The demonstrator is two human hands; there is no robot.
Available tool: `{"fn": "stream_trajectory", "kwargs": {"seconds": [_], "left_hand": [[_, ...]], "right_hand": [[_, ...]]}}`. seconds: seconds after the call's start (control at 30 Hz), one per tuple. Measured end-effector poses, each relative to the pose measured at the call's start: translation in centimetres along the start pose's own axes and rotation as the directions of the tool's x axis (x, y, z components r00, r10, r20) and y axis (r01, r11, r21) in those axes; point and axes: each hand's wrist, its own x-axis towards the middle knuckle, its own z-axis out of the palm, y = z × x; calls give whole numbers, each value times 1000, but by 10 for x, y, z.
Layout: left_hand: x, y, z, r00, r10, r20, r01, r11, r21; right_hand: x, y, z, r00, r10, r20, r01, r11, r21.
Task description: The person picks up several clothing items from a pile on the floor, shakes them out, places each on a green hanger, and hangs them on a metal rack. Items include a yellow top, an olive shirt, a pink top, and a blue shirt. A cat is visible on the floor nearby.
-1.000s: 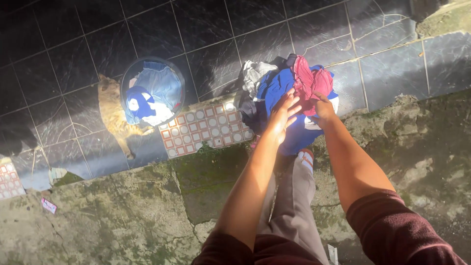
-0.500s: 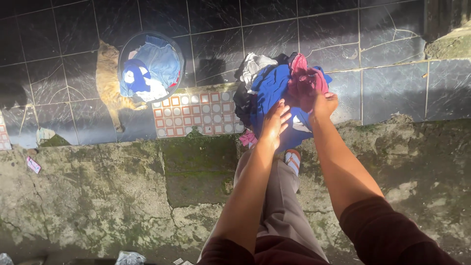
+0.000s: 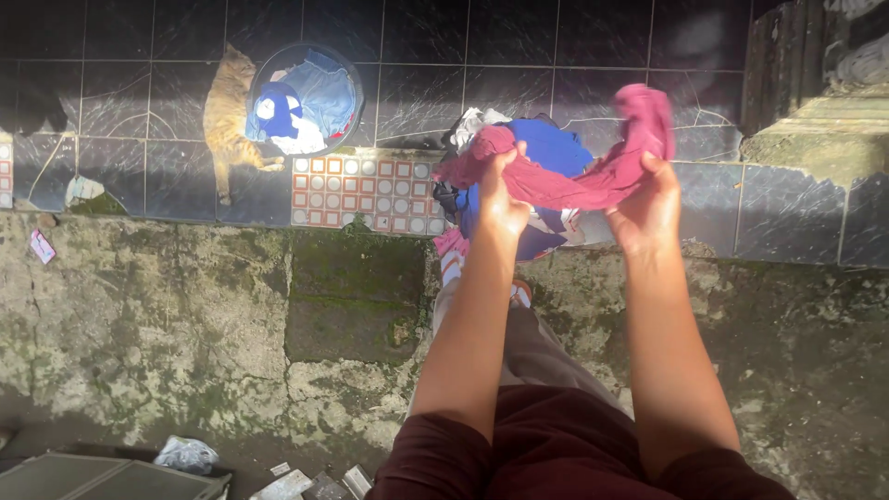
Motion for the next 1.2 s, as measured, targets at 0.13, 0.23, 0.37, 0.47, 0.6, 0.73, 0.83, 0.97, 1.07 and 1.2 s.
{"fn": "stream_trajectory", "kwargs": {"seconds": [0.13, 0.23, 0.37, 0.47, 0.6, 0.73, 0.83, 0.97, 1.07, 1.2], "left_hand": [[-15, 18, -10, 989, 124, 79, -126, 992, 22], [-58, 40, 3, 944, 292, 154, -307, 947, 90], [-152, 97, 41, 927, 370, -67, -259, 758, 599], [-74, 121, -40, 889, 454, 58, -456, 890, 7], [-87, 157, -68, 903, 421, -86, -425, 905, -30], [-149, 192, -68, 921, 341, -187, -106, 684, 721], [-145, 219, -77, 870, 492, 21, -210, 332, 919], [-190, 262, -34, 659, 641, 393, -669, 263, 695], [-221, 291, -23, 698, 452, 556, -697, 252, 671], [-238, 310, -25, 730, 497, 470, -619, 189, 762]], "right_hand": [[24, -3, -67, 989, -150, -13, 149, 986, -81], [15, -7, -57, 980, -197, 36, 201, 955, -217], [-24, -10, 26, 971, -177, -159, 138, 963, -230], [-27, -6, 55, 995, -93, 46, 95, 994, -45], [-21, 29, 88, 936, 6, 352, 10, 999, -43], [-35, 77, 145, 750, 203, 629, -146, 979, -141], [-41, 130, 187, 588, 308, 748, -199, 951, -235], [-29, 187, 215, 638, 397, 660, -344, 914, -218], [-23, 205, 237, 621, 378, 686, -247, 926, -286], [-35, 204, 271, 782, 306, 543, -45, 896, -441]]}}
